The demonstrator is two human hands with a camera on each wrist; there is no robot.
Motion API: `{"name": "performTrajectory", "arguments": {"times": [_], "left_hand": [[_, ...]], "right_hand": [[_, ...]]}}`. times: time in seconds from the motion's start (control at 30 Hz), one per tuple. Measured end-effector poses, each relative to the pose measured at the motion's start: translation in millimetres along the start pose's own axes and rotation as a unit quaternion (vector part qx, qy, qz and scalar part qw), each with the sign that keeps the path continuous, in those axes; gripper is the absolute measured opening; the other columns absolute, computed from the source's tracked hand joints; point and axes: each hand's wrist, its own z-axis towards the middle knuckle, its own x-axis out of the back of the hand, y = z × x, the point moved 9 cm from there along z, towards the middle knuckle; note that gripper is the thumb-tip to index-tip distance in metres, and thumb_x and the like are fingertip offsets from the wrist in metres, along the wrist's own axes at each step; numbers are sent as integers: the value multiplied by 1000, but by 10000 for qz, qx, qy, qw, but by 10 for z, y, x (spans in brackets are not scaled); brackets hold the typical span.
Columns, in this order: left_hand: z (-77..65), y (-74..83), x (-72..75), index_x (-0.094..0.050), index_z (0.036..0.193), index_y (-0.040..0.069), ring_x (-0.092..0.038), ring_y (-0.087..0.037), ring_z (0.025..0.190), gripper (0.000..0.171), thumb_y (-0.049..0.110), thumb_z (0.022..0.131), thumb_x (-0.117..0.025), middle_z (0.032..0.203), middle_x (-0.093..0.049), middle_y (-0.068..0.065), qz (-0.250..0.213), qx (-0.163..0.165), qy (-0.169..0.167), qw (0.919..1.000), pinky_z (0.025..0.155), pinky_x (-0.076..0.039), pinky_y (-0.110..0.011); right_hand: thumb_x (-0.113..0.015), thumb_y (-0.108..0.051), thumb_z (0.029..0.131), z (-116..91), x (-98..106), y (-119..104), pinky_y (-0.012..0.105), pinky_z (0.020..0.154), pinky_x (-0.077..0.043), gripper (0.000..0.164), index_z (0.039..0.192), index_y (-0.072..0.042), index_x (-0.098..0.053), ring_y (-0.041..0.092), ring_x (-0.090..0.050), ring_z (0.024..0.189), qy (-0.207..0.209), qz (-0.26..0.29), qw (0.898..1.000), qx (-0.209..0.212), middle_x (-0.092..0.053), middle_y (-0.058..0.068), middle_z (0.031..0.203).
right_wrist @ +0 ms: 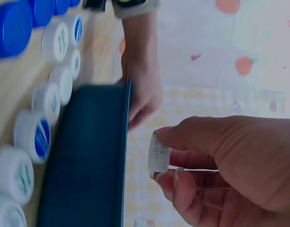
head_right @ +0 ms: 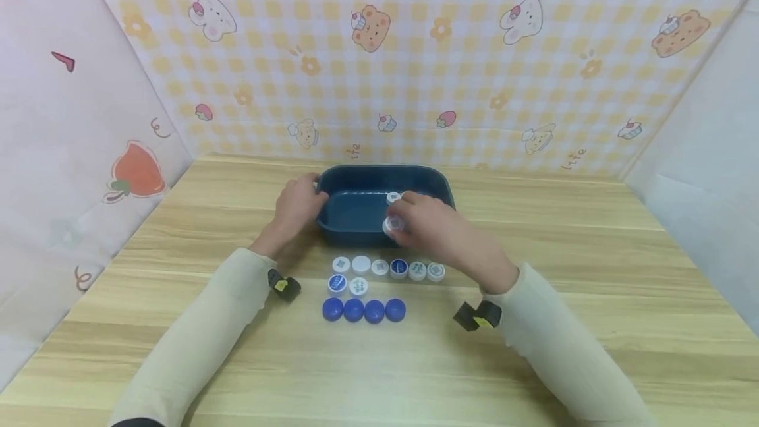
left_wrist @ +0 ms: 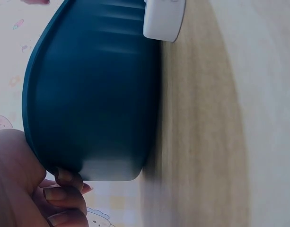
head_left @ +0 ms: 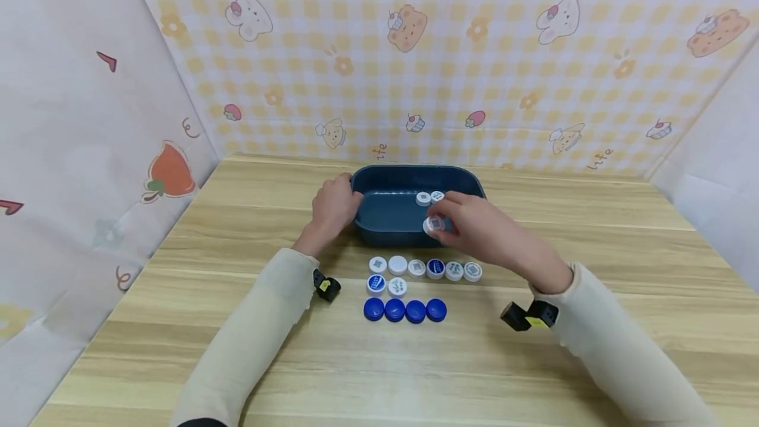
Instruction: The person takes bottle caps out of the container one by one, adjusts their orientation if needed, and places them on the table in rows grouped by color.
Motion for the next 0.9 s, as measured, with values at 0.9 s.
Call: {"name": "performTrajectory", "arguments": {"times": [0.9], "left_hand": [[14,-17,-29,-50,134,0,-62,-27,77,42,17,96,-53,115,-63,-20,-63,100,-41,9999,62,-53,-35]], "right_hand": [[-70,-24,88,-257,-702,-342,19,68,-47,30,116,-13,-67,6,-51,76,-1414,220,9845,1016,-56,-5,97]]}}
